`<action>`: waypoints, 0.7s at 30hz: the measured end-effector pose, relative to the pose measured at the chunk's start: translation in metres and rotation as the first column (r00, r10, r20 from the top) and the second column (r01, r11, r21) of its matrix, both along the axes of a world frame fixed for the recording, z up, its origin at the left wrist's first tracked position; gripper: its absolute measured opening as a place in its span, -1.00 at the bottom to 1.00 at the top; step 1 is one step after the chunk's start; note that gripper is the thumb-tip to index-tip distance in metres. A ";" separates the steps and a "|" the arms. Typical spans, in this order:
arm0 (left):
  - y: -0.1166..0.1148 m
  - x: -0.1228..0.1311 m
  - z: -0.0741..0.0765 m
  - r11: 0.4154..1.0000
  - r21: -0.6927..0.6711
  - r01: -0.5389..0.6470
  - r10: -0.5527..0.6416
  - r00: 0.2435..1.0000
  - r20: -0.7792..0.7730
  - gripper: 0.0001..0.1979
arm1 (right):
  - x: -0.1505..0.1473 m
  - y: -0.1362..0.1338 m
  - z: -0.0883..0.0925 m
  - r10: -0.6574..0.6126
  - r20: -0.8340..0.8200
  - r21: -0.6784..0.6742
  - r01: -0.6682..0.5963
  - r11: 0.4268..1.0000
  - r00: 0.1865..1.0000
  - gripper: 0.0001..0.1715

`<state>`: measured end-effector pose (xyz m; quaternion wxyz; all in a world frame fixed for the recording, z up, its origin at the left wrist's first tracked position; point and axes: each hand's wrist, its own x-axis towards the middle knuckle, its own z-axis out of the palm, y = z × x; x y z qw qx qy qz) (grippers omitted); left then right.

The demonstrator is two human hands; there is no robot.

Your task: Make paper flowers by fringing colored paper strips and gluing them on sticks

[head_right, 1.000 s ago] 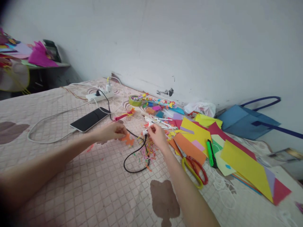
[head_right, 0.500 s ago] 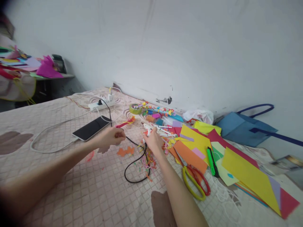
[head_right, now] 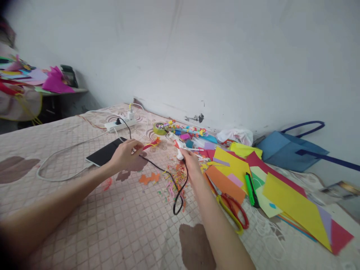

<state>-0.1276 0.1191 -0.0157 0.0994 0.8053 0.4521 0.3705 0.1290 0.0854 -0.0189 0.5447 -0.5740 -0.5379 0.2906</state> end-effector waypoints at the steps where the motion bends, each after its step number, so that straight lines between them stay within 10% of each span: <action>1: -0.004 0.003 0.001 0.998 -0.036 0.049 -0.049 0.999 -0.019 -0.86 | 0.000 -0.001 0.001 0.069 -0.083 -0.026 -0.071 0.997 0.994 -0.73; 9: -0.031 0.024 -0.013 0.930 -0.225 0.290 -0.321 0.940 -0.115 -0.87 | -0.004 -0.006 0.006 0.241 -0.588 -0.008 -0.304 0.953 0.772 -0.82; 21: -0.033 0.032 -0.024 0.891 -0.310 0.331 -0.351 0.936 -0.010 -0.93 | -0.007 -0.008 0.001 0.251 -0.716 0.014 -0.346 0.938 0.652 -0.86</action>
